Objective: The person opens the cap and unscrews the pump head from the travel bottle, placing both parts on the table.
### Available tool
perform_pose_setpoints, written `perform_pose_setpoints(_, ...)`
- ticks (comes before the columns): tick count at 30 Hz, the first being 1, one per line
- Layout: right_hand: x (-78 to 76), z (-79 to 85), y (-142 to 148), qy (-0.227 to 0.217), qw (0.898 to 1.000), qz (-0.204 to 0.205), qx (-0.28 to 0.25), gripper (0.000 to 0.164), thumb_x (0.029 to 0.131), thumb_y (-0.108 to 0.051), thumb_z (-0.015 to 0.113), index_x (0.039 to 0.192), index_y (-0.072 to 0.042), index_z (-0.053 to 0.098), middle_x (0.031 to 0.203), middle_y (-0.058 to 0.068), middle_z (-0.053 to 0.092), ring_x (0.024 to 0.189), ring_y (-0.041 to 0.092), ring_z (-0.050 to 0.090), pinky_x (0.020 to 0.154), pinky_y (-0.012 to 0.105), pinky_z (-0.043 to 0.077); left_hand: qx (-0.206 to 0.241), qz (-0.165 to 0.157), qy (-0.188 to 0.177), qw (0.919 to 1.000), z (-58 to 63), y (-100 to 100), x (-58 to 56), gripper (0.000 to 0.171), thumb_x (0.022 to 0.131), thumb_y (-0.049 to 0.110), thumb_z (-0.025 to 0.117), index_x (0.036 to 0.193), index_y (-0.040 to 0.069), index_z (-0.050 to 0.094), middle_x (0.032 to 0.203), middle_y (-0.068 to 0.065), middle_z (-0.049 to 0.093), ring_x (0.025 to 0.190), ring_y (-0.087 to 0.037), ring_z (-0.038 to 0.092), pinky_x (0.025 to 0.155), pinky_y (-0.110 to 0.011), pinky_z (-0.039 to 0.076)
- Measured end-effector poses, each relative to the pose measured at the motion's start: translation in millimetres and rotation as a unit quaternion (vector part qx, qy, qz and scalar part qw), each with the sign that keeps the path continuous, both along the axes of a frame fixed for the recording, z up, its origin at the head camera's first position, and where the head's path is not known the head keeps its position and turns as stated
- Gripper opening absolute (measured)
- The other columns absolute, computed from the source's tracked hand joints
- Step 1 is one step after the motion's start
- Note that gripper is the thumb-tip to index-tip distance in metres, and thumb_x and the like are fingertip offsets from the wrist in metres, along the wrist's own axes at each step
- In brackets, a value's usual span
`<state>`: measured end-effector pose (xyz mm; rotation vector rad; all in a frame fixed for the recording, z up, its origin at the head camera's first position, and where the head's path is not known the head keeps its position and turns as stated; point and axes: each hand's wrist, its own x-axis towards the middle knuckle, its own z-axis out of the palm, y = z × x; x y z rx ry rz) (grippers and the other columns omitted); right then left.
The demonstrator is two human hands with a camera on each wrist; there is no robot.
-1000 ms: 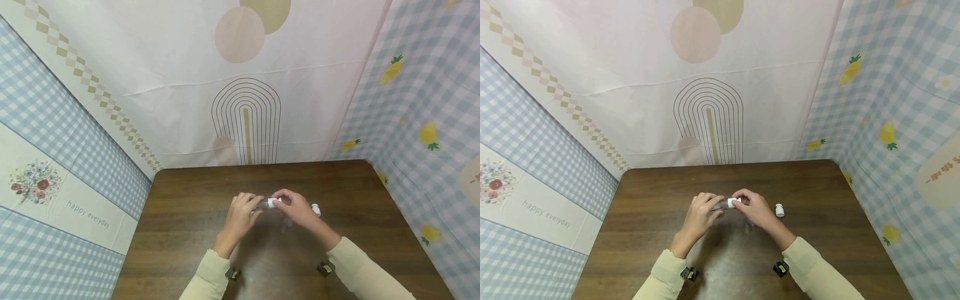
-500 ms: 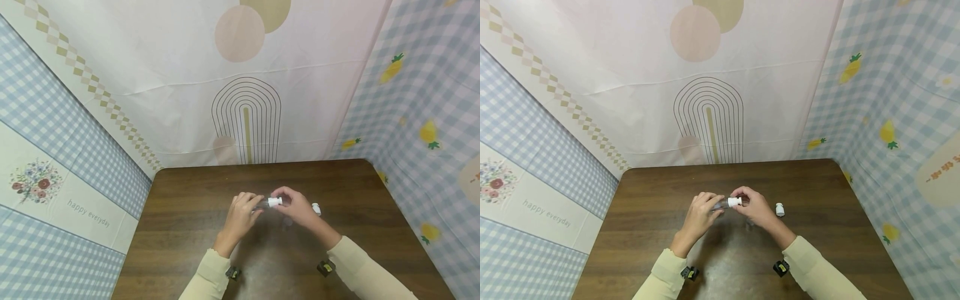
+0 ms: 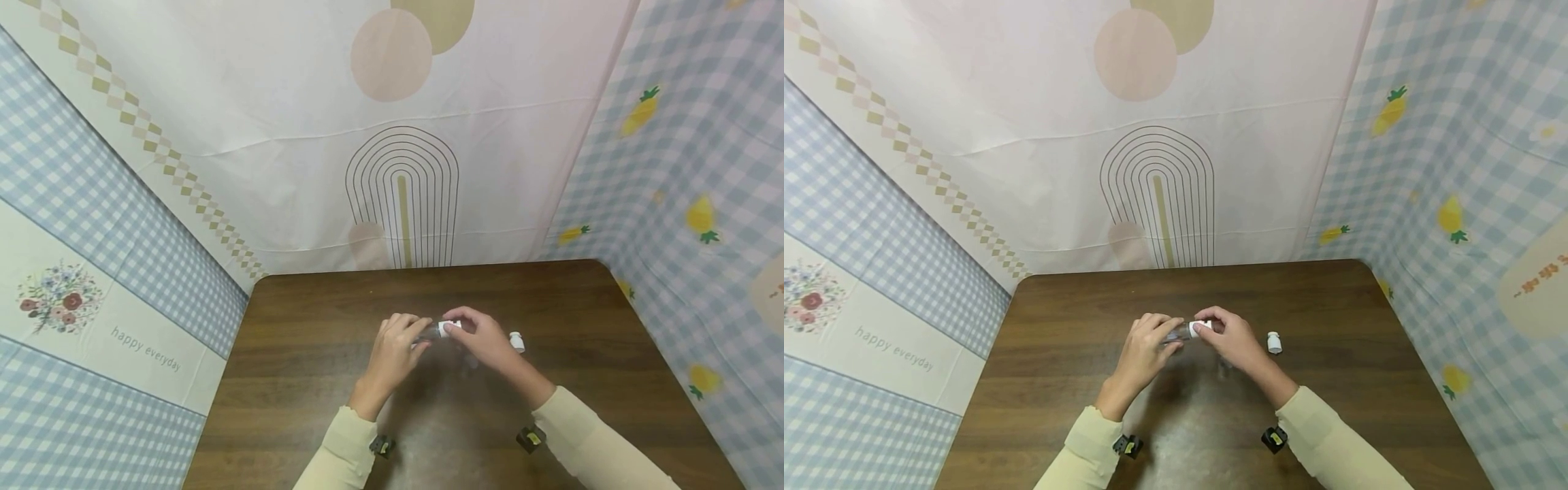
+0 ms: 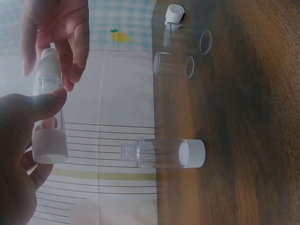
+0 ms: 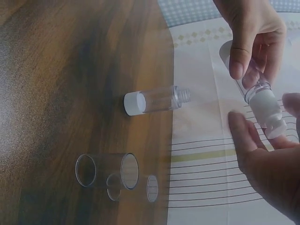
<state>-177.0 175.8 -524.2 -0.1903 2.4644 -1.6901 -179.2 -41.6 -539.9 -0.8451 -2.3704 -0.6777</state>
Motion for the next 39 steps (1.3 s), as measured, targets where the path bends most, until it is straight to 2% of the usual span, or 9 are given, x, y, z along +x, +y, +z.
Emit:
perform_pose_setpoints(3,1.2,-0.9,-1.0,-0.003,1.000,0.001,-0.010,0.027,0.098,-0.024,0.072,0.117,-0.005,0.067,0.102,0.015,0.075,0.085,0.024,0.075,0.076,0.041,0.063,0.007,-0.003,0.012,0.9999,-0.5,0.6,-0.2,0.044,0.072,0.013,0.095,0.112,0.014,0.077,0.100,-0.001,0.072,0.092,-0.019,0.064,0.073,-0.033,0.049)
perform_pose_setpoints(8,2.4,-2.7,0.0,0.010,1.000,0.009,-0.026,0.026,0.095,-0.015,0.075,0.117,-0.003,0.066,0.111,0.018,0.073,0.099,0.028,0.074,0.078,0.029,0.062,0.005,0.000,0.028,0.9996,-1.4,0.9,-0.5,0.044,0.070,0.015,0.096,0.110,0.014,0.077,0.099,-0.001,0.072,0.090,-0.019,0.064,0.072,-0.032,0.049)
perform_pose_setpoints(15,2.7,-3.4,-0.2,0.043,0.998,0.021,-0.031,0.029,0.091,-0.002,0.076,0.118,-0.004,0.065,0.117,0.017,0.069,0.107,0.026,0.069,0.087,0.022,0.058,0.003,0.002,0.007,1.0000,-0.1,1.2,0.5,0.044,0.071,0.013,0.095,0.112,0.014,0.077,0.100,0.000,0.072,0.091,-0.019,0.064,0.072,-0.032,0.048)
perform_pose_setpoints(21,1.5,-3.9,0.4,0.061,0.997,0.032,-0.034,0.043,0.087,0.006,0.076,0.126,-0.007,0.063,0.130,0.016,0.064,0.113,0.028,0.066,0.091,0.022,0.057,0.005,-0.003,0.007,1.0000,-0.5,1.9,0.1,0.042,0.073,0.013,0.094,0.112,0.012,0.077,0.101,-0.001,0.072,0.091,-0.019,0.063,0.072,-0.032,0.048)
perform_pose_setpoints(25,1.3,-2.4,1.7,0.044,0.998,0.038,-0.039,0.057,0.086,0.001,0.080,0.137,-0.009,0.057,0.140,0.019,0.059,0.115,0.031,0.066,0.090,0.025,0.057,0.004,-0.004,0.023,0.9997,-1.2,2.0,-0.3,0.041,0.074,0.017,0.094,0.111,0.013,0.077,0.100,0.000,0.071,0.091,-0.019,0.063,0.073,-0.032,0.049)
perform_pose_setpoints(28,1.3,-1.3,2.1,0.015,1.000,0.021,-0.016,0.055,0.090,-0.015,0.080,0.139,-0.010,0.056,0.133,0.019,0.063,0.106,0.029,0.068,0.083,0.030,0.059,0.004,-0.003,0.033,0.9994,-1.8,2.2,-0.3,0.042,0.072,0.017,0.095,0.110,0.013,0.077,0.099,-0.001,0.071,0.091,-0.019,0.063,0.072,-0.032,0.049)
perform_pose_setpoints(32,0.4,-1.8,1.3,-0.019,0.999,-0.017,0.031,0.038,0.099,-0.034,0.070,0.127,-0.009,0.063,0.107,0.013,0.072,0.088,0.023,0.070,0.077,0.039,0.059,-0.002,0.000,0.035,0.9994,-3.0,2.5,-0.3,0.044,0.070,0.016,0.096,0.110,0.014,0.077,0.099,-0.001,0.072,0.090,-0.019,0.064,0.073,-0.033,0.049)
perform_pose_setpoints(36,0.6,-2.9,1.1,-0.040,0.998,-0.027,0.039,0.031,0.102,-0.035,0.064,0.116,-0.008,0.068,0.093,0.010,0.075,0.078,0.020,0.073,0.074,0.041,0.061,-0.012,0.004,0.026,0.9996,-3.0,2.7,0.6,0.045,0.072,0.014,0.095,0.112,0.014,0.077,0.102,0.000,0.072,0.092,-0.019,0.064,0.075,-0.033,0.050)
perform_pose_setpoints(39,1.1,-3.3,1.4,-0.039,0.999,-0.021,0.021,0.026,0.101,-0.030,0.068,0.114,-0.007,0.068,0.097,0.011,0.075,0.078,0.020,0.074,0.074,0.039,0.063,-0.017,0.006,0.020,0.9996,-2.7,2.8,1.6,0.044,0.072,0.014,0.095,0.113,0.015,0.077,0.103,0.000,0.072,0.093,-0.019,0.064,0.076,-0.033,0.050)
